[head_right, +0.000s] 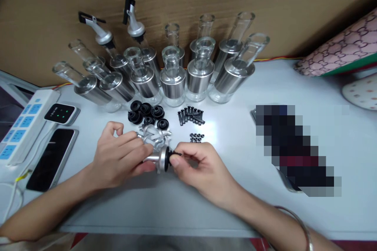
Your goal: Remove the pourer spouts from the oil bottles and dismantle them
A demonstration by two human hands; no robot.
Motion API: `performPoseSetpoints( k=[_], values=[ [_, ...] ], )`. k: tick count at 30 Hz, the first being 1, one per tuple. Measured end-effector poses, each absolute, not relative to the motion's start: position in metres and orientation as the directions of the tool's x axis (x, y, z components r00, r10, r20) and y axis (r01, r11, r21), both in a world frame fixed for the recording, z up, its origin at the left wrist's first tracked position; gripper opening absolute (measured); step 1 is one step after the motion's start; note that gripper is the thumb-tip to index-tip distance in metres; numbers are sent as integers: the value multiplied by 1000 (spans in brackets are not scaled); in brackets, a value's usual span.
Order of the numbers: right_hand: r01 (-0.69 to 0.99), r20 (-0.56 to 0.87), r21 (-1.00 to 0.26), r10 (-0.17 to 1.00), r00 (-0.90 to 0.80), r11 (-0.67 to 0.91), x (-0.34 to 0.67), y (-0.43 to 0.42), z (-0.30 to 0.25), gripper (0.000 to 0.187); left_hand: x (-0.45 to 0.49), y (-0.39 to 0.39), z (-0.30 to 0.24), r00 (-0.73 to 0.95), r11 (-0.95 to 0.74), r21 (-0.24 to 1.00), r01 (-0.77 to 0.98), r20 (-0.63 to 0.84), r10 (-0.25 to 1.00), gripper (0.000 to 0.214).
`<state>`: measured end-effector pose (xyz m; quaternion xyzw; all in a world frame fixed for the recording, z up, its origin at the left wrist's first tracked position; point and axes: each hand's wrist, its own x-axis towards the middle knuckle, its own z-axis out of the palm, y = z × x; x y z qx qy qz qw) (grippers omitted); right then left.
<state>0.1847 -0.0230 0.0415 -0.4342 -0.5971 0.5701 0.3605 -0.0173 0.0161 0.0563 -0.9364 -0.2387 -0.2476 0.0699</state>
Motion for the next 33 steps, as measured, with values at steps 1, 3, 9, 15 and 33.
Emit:
performPoseSetpoints(
  k=[1,3,9,15,33],
  values=[
    [144,-25,-989,936,-352,28,185,-23,42,57,-17,17,56,764,-878,15,479,486,425,47],
    [197,45,-973,940,-338,118,186,-23,42,56,-18,19,56,751,-877,90,472,481,453,48],
    [289,201,-909,922,-332,302,187,-23,40,48,-20,21,63,785,-745,495,447,183,592,52],
    [283,253,-887,897,-363,365,187,-24,40,39,-21,17,66,761,-514,746,425,14,649,52],
    [330,318,-814,842,-436,479,195,-22,42,14,-14,7,64,765,-857,215,468,386,515,48]
  ],
)
